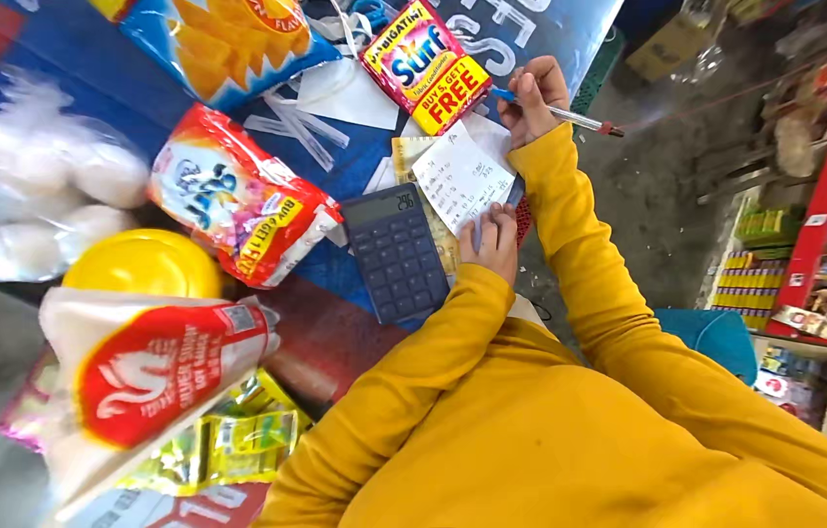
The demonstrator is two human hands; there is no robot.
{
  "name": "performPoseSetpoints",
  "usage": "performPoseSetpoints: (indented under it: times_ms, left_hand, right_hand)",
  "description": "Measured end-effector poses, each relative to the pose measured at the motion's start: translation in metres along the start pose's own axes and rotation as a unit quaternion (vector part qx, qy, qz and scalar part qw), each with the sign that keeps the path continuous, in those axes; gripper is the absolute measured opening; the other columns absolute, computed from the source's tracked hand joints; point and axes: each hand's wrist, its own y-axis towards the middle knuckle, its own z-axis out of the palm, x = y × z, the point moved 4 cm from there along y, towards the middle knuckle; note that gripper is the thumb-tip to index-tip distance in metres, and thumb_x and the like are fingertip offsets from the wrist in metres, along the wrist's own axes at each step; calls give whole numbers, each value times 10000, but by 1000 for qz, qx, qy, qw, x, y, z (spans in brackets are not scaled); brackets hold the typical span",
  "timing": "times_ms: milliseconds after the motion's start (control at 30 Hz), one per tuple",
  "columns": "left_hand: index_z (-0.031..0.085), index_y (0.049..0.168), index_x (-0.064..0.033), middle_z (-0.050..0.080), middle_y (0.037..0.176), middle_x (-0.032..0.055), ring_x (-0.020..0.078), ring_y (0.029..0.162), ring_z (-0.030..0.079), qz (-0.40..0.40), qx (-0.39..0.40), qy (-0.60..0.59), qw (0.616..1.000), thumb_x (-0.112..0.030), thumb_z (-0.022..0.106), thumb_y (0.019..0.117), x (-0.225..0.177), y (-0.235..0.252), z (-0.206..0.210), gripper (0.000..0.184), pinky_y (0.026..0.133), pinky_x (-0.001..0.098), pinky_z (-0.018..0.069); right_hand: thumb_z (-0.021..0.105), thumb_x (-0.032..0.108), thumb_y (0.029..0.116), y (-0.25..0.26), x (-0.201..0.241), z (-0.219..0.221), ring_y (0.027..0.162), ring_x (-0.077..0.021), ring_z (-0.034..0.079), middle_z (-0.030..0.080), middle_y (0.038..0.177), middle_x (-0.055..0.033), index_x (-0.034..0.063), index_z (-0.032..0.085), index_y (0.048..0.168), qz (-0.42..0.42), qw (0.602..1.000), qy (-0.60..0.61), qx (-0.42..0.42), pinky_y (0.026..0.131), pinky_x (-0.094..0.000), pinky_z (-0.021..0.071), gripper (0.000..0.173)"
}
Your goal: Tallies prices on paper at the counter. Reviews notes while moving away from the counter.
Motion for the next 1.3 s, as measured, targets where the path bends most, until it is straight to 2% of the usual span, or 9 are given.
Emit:
performPoseSetpoints:
  times_ms: [67,167,300,433,533,733,933,1133,1300]
  left_hand:
    - [551,1433,23,597,1444,150,294,1271,609,2,17,-7,1000,91,495,965,0,0,0,477,1007,470,433]
    - [551,1430,27,606,1434,145,289,1257,616,8,11,3,1000,93,494,962,1,0,0,476,995,464,438]
    - [557,1426,28,609,1428,147,286,1251,615,5,5,8,1000,97,501,955,0,0,1,479,995,455,433]
    - [541,1438,31,594,1444,153,292,1274,603,8,27,-1,1000,98,489,963,1,0,-2,483,1009,461,428]
    - [524,1446,42,576,1464,164,314,1289,591,7,47,-13,999,99,471,973,1,1,-2,480,1029,478,415]
    - [564,1419,26,611,1427,147,293,1260,612,4,11,-3,1000,93,489,965,1,0,-1,465,1008,458,426]
    - [521,1453,33,580,1460,157,307,1297,585,7,43,-5,999,99,471,974,1,1,-3,486,1024,474,414]
    - [549,1437,16,611,1428,138,284,1267,606,3,22,13,1000,99,488,966,1,0,-1,483,1009,452,421]
    - [523,1458,21,576,1470,142,293,1307,579,10,36,12,999,91,476,977,1,1,-1,489,1059,458,397]
  right_hand:
    - [573,109,977,0,-4,-5,743,-16,640,671,875,84,155,612,863,-50,996,0,69,656,-206,558,130]
    - [510,259,1033,1,-8,-9,622,17,638,700,776,125,239,669,739,-46,982,37,177,519,-173,522,335]
    - [386,99,1014,-6,-1,-2,412,7,552,609,530,100,217,525,547,44,990,7,132,366,-174,439,502]
    - [376,41,1006,-11,7,5,367,13,498,555,472,104,211,486,552,97,990,-57,80,352,-173,415,498]
    - [390,44,1010,-14,13,9,376,21,486,546,476,114,198,506,607,141,976,-136,94,375,-165,421,447]
    - [442,42,1013,-15,16,14,404,34,490,529,496,124,141,561,671,159,961,-199,111,401,-153,432,376]
    - [473,25,1004,-14,16,15,411,51,492,535,505,129,110,593,702,153,956,-219,121,406,-139,429,336]
    - [446,38,1009,-14,16,14,407,44,487,540,507,130,124,590,705,154,957,-214,121,402,-145,425,347]
    - [307,48,1021,-2,4,-6,407,5,509,558,507,101,197,488,598,67,996,-58,3,406,-172,436,484]
